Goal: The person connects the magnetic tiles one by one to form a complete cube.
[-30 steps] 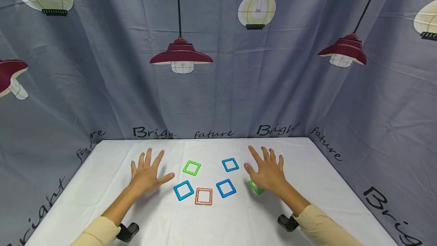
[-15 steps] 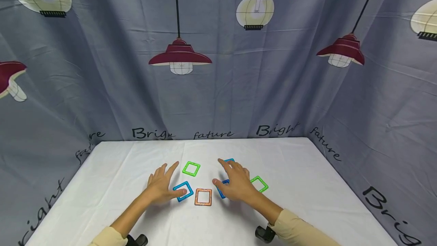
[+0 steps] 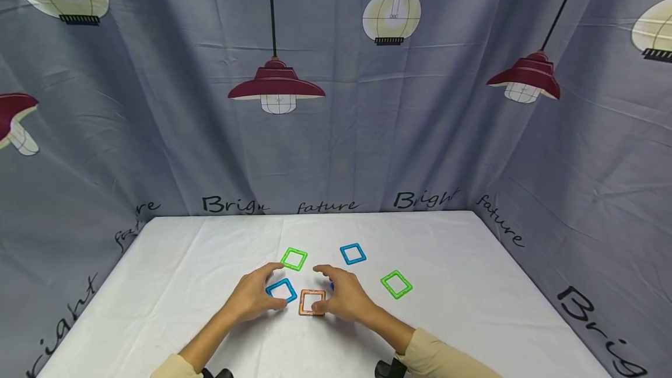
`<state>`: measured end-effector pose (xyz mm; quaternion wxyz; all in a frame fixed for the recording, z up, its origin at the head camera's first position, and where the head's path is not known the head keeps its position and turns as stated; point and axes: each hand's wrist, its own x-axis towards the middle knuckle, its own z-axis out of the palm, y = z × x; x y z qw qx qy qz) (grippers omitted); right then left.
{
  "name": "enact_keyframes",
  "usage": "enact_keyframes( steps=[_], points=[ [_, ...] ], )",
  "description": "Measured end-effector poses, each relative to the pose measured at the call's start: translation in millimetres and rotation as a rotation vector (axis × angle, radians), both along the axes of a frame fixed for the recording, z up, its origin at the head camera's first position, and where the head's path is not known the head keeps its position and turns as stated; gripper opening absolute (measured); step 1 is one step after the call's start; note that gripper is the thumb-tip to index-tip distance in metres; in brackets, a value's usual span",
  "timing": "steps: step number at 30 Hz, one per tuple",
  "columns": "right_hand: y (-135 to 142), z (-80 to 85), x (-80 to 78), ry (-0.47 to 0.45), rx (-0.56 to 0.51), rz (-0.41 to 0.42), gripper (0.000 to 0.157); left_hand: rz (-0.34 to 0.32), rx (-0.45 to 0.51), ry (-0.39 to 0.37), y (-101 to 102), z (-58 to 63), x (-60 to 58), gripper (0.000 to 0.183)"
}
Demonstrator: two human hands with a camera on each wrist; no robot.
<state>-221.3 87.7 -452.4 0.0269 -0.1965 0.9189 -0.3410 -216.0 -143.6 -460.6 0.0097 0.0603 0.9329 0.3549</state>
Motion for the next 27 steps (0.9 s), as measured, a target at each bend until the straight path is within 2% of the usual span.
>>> enact_keyframes(
  steps=[4, 12, 19, 27],
  points=[
    [-1, -2.7, -0.3, -0.004, 0.016, 0.019, 0.073, 0.007, -0.008, -0.006, 0, -3.7, -1.7, 0.079],
    [0, -10.9, 1.2, -0.008, 0.058, 0.042, 0.070, -0.018, -0.082, 0.008, -2, -8.6, -1.5, 0.074],
    [1, -14.5, 1.0, 0.000, 0.057, 0.074, 0.058, -0.027, -0.124, -0.014, -6, -6.1, -3.5, 0.065],
    [0, -14.4, -1.6, -0.002, 0.055, 0.067, 0.049, -0.035, -0.165, -0.045, -8, -3.9, -5.1, 0.057]
  ],
)
